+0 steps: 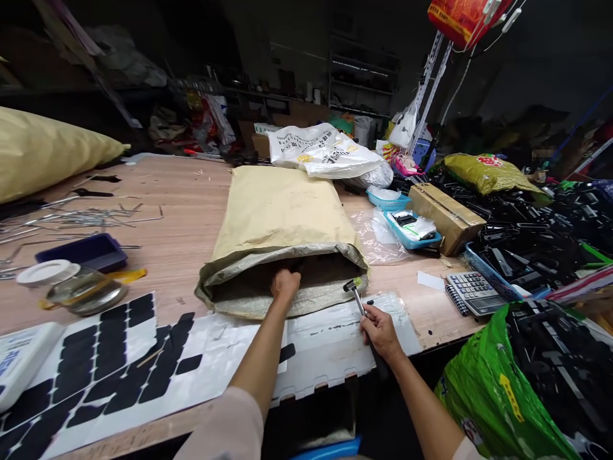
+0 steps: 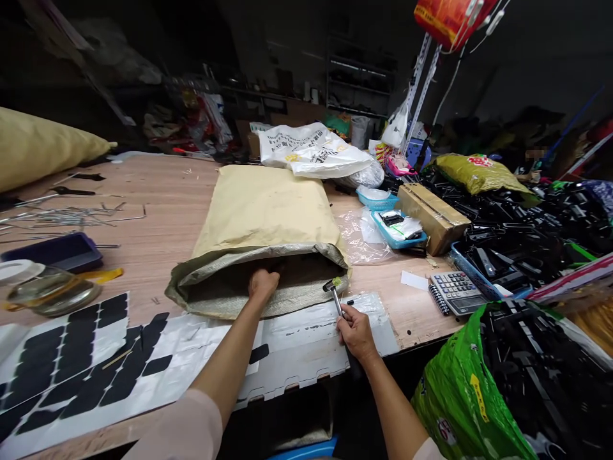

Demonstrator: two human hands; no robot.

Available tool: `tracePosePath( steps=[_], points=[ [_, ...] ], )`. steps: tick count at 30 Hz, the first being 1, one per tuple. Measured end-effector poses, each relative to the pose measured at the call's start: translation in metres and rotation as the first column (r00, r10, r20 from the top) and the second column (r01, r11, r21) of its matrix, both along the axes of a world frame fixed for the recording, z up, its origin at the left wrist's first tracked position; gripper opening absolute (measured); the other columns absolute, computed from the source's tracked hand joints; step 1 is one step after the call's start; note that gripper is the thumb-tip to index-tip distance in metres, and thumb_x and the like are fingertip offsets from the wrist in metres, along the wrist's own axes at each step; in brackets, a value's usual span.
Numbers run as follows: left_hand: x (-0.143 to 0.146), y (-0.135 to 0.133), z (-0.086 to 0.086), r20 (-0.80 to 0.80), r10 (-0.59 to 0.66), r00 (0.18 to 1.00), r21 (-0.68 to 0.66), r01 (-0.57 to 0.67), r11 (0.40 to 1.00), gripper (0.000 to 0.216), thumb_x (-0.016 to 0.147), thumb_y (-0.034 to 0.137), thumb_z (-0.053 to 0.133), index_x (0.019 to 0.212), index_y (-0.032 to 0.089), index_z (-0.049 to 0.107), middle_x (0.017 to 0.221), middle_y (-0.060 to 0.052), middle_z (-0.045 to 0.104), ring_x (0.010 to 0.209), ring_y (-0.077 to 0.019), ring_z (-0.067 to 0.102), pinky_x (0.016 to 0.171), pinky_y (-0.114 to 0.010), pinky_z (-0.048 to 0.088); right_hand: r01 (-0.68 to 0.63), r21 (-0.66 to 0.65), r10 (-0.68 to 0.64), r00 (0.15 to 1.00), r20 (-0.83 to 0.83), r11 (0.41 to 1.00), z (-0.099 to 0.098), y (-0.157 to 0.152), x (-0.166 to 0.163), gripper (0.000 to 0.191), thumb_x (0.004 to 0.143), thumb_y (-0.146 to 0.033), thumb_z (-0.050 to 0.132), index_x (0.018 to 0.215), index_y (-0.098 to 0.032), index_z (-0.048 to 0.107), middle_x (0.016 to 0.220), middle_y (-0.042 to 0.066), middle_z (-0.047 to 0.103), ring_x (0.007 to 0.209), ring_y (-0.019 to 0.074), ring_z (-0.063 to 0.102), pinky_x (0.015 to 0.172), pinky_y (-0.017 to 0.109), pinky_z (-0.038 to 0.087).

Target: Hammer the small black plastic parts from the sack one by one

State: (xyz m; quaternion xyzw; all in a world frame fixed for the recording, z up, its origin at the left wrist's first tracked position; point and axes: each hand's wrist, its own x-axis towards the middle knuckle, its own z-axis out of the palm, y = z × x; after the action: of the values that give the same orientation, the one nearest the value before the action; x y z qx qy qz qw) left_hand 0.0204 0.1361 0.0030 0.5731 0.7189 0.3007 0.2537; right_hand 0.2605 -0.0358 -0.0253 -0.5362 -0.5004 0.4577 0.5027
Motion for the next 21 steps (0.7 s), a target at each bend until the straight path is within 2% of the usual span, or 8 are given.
tracePosePath(
  steps=[2, 5, 8, 11, 16, 21],
  points=[
    [-0.006, -0.025, -0.004, -0.038, -0.061, 0.997, 0.066, 0.063, 0.996, 0.029, 0.085, 0.040, 0.065, 0.095, 0.014, 0.074, 0.085, -0.012, 0.069, 0.091, -0.0319, 0.063, 0.079, -0.040, 0.048, 0.003, 0.001, -0.003, 1.000, -0.005, 1.000, 0.000, 0.000, 0.000, 0.038, 0.084, -0.036, 0.061, 0.112, -0.013, 0.070, 0.059, -0.004, 0.056, 0.039, 0.0086, 0.049, 0.037, 0.019, 0.041],
    [-0.010, -0.069, -0.014, -0.058, -0.310, 0.949, 0.199, 0.315, 0.928, 0.025, 0.083, 0.041, 0.066, 0.099, 0.023, 0.075, 0.095, -0.006, 0.070, 0.097, -0.0275, 0.058, 0.085, -0.037, 0.045, 0.005, 0.001, -0.005, 1.000, -0.004, 1.000, 0.000, 0.000, 0.000, 0.038, 0.083, -0.035, 0.061, 0.112, -0.012, 0.069, 0.060, -0.005, 0.056, 0.039, 0.0083, 0.049, 0.038, 0.019, 0.041],
    [-0.008, -0.102, -0.027, -0.052, -0.443, 0.895, 0.188, 0.445, 0.876, 0.019, 0.080, 0.037, 0.070, 0.094, 0.025, 0.076, 0.091, -0.004, 0.069, 0.097, -0.0269, 0.054, 0.086, -0.037, 0.043, -0.001, 0.002, 0.001, 1.000, 0.023, 1.000, -0.001, 0.000, 0.000, 0.038, 0.084, -0.035, 0.061, 0.112, -0.012, 0.068, 0.060, -0.005, 0.056, 0.039, 0.0082, 0.049, 0.038, 0.020, 0.040],
    [-0.003, -0.113, -0.034, -0.074, -0.441, 0.894, 0.187, 0.447, 0.875, 0.017, 0.077, 0.032, 0.074, 0.093, 0.026, 0.076, 0.090, -0.004, 0.067, 0.096, -0.0268, 0.052, 0.088, -0.038, 0.042, -0.014, 0.010, 0.013, 0.997, 0.075, 1.000, -0.001, 0.000, 0.001, 0.039, 0.084, -0.035, 0.060, 0.115, -0.012, 0.069, 0.060, -0.005, 0.054, 0.040, 0.0083, 0.048, 0.039, 0.019, 0.039],
    [0.001, -0.110, -0.033, -0.063, -0.423, 0.904, 0.166, 0.427, 0.889, 0.021, 0.073, 0.030, 0.079, 0.094, 0.025, 0.077, 0.093, -0.003, 0.067, 0.101, -0.0268, 0.051, 0.091, -0.038, 0.040, 0.011, 0.018, -0.013, 0.992, 0.124, 1.000, 0.007, -0.014, -0.006, 0.042, 0.084, -0.033, 0.061, 0.119, -0.011, 0.069, 0.061, -0.004, 0.054, 0.043, 0.0090, 0.047, 0.040, 0.021, 0.041],
    [0.001, -0.111, -0.030, -0.071, -0.414, 0.908, 0.124, 0.419, 0.899, 0.020, 0.075, 0.032, 0.079, 0.094, 0.027, 0.078, 0.093, -0.002, 0.068, 0.102, -0.0257, 0.050, 0.090, -0.036, 0.040, -0.118, 0.041, 0.106, 0.966, 0.236, 0.992, 0.020, -0.032, -0.023, 0.038, 0.086, -0.028, 0.059, 0.120, -0.013, 0.071, 0.063, -0.003, 0.052, 0.047, 0.0097, 0.045, 0.043, 0.021, 0.040]
  ],
)
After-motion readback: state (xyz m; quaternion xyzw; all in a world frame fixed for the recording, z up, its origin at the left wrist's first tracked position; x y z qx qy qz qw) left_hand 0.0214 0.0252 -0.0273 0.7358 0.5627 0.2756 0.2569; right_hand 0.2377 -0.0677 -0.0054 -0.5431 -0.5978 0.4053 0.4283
